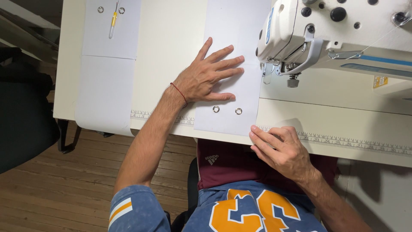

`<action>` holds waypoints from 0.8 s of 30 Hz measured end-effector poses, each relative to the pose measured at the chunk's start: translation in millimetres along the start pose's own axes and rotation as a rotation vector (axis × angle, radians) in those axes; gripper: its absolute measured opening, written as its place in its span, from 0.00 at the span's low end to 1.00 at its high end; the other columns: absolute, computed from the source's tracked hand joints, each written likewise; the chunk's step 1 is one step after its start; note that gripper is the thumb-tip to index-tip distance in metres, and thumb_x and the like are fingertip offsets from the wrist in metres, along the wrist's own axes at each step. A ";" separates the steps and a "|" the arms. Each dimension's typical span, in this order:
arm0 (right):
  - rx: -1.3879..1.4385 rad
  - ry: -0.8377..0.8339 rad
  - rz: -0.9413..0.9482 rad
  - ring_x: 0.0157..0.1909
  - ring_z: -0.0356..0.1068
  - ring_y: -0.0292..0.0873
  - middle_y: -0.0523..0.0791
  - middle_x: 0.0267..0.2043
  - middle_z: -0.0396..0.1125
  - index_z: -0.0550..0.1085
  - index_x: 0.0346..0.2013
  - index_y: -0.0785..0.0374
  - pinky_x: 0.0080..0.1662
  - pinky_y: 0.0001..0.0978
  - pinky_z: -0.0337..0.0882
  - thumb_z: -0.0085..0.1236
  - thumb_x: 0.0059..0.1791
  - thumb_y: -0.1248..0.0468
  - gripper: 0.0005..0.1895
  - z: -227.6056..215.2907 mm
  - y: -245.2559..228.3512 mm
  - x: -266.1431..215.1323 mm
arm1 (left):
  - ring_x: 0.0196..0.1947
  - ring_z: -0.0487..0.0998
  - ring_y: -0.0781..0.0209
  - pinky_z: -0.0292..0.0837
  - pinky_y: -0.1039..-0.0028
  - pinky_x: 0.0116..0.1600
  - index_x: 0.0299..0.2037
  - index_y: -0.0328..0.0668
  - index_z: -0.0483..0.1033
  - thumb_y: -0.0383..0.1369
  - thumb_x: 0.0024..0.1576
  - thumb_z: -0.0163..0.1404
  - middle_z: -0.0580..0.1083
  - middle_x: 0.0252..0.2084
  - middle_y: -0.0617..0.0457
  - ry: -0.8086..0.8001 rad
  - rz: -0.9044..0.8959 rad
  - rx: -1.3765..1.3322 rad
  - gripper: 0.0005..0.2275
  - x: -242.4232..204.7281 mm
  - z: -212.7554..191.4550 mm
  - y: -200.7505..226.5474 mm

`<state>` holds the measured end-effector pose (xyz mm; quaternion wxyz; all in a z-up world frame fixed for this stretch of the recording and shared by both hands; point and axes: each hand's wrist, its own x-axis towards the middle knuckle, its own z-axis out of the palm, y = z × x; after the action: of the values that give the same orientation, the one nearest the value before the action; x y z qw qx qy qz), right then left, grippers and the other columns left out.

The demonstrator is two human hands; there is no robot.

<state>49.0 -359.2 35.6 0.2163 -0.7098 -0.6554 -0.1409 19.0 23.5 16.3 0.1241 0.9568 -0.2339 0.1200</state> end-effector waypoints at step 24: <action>0.004 -0.006 -0.015 0.53 0.71 0.47 0.41 0.70 0.80 0.86 0.61 0.60 0.56 0.43 0.73 0.76 0.59 0.55 0.18 -0.9 1.1 -0.5 | 0.87 0.62 0.37 0.38 0.24 0.85 0.82 0.52 0.75 0.66 0.73 0.48 0.68 0.86 0.51 -0.014 -0.030 -0.030 0.36 0.0 -3.1 2.5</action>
<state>50.1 -360.1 36.1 0.2148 -0.7048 -0.6617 -0.1389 17.2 22.3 19.7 0.1385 0.9591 -0.2221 0.1080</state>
